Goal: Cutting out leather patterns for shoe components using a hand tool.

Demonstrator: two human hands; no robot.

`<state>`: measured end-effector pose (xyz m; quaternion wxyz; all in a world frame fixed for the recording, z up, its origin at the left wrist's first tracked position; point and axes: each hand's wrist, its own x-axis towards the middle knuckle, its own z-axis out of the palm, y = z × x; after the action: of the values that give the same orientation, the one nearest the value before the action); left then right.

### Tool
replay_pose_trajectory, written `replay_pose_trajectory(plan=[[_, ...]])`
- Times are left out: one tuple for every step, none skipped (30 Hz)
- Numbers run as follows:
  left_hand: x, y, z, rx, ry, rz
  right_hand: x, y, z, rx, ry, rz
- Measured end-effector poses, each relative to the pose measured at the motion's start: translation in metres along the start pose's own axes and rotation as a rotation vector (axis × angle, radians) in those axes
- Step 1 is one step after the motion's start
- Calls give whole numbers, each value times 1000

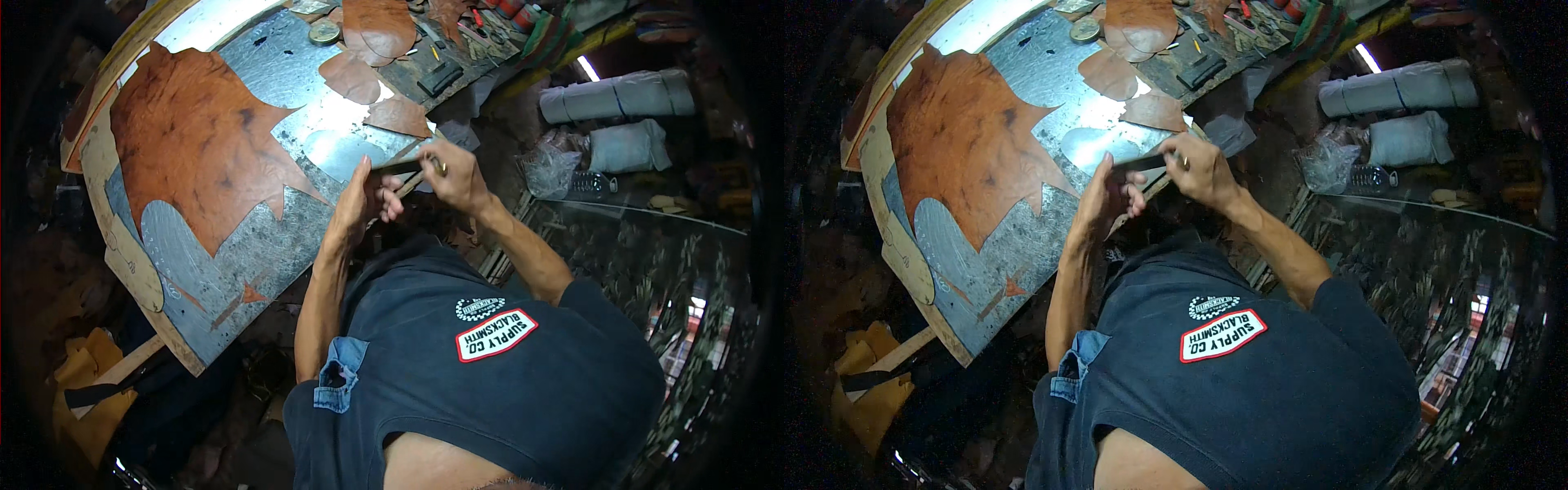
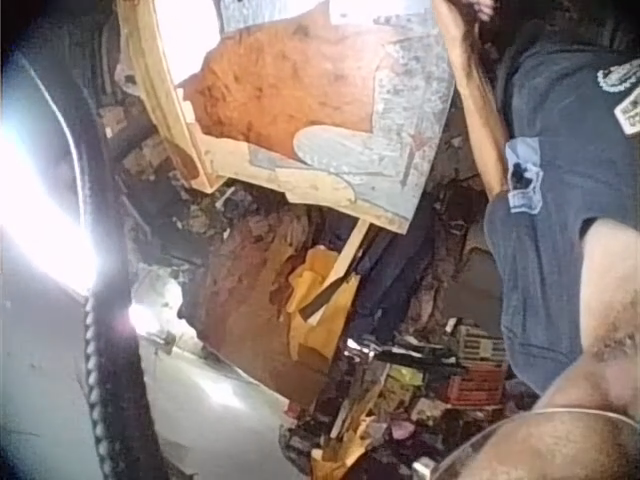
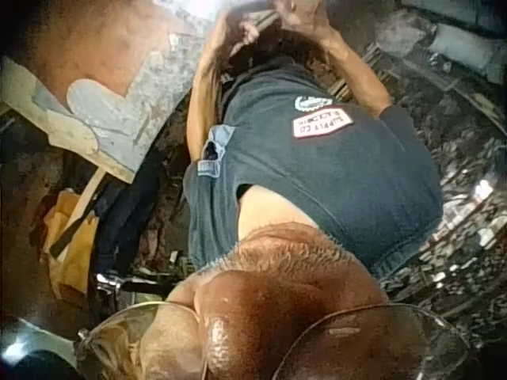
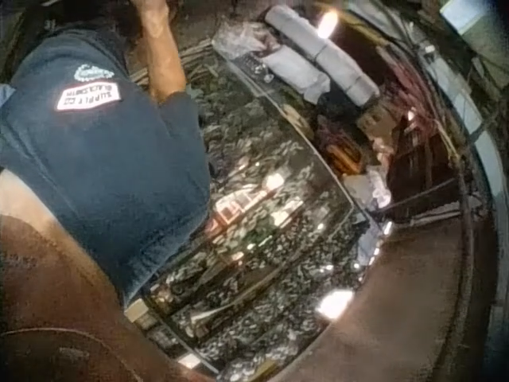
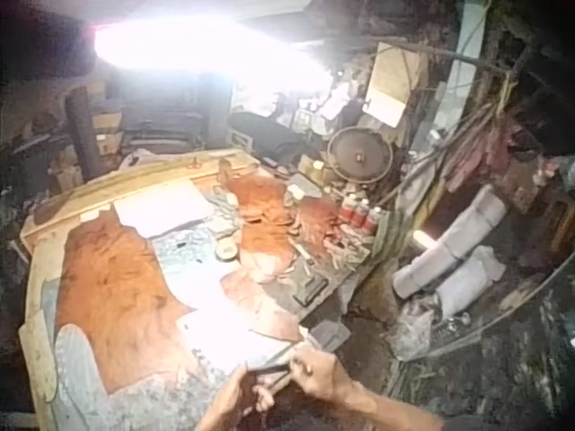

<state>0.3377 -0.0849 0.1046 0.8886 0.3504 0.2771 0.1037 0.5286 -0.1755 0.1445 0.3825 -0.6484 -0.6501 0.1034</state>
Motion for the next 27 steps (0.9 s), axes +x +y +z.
replay_pose_trajectory(plan=[[3, 5, 3, -2, 11, 2, 11, 12, 3, 56, 29, 135], [9, 11, 5, -20, 33, -6, 21, 29, 6, 143, 29, 262], [17, 16, 6, -38, 52, -17, 29, 51, 10, 229, 30, 393], [25, 16, 0, -7, 26, -24, 39, 72, 12, 276, -22, 472], [35, 16, 0, -5, 28, -30, 48, 89, 13, 281, -21, 478], [43, 15, 2, -28, 93, -6, 54, 103, 15, 250, -55, 648], [50, 13, 3, -51, 156, 16, 56, 116, 18, 216, -89, 818], [61, 8, -3, -86, 142, 29, 53, 135, 24, -30, 3, 552], [70, 4, -4, -85, 146, 26, 54, 142, 26, -26, 1, 554], [80, -1, -3, -136, 201, 33, 53, 148, 28, -112, 60, 472], [90, -1, -2, -183, 250, 37, 56, 151, 27, -201, 123, 394], [98, -2, -2, -221, 241, 22, 61, 154, 27, -182, 71, 413], [104, -3, -2, -216, 236, 17, 66, 157, 27, -184, 76, 418], [109, -2, -1, -238, 260, 39, 74, 155, 25, -132, -94, 515], [113, -1, 1, -261, 283, 61, 80, 155, 24, -77, -264, 609], [118, 0, 2, -291, 295, 49, 82, 161, 25, -56, -325, 614], [122, 2, 2, -291, 294, 47, 84, 163, 25, -55, -324, 616], [125, 4, 3, -292, 290, 51, 87, 164, 25, -21, -349, 661], [128, 6, 3, -294, 288, 55, 89, 165, 25, 14, -374, 706], [129, 7, 3, -295, 294, 52, 90, 168, 26, 57, -336, 702], [130, 9, 2, -307, 272, 50, 92, 172, 24, 110, -341, 730], [128, 9, 1, -319, 252, 48, 90, 175, 19, 181, -364, 769], [125, 8, -4, -324, 270, 51, 100, 159, 10, 255, -397, 802], [122, 8, -7, -175, 300, 104, 104, 145, 6, 247, -370, 745], [119, 8, -10, -23, 327, 155, 107, 131, 2, 253, -376, 742], [114, 9, -14, 252, 464, 227, 108, 117, -1, 147, -343, 582], [108, 13, -14, 252, 472, 224, 105, 107, -2, 43, -308, 422]])
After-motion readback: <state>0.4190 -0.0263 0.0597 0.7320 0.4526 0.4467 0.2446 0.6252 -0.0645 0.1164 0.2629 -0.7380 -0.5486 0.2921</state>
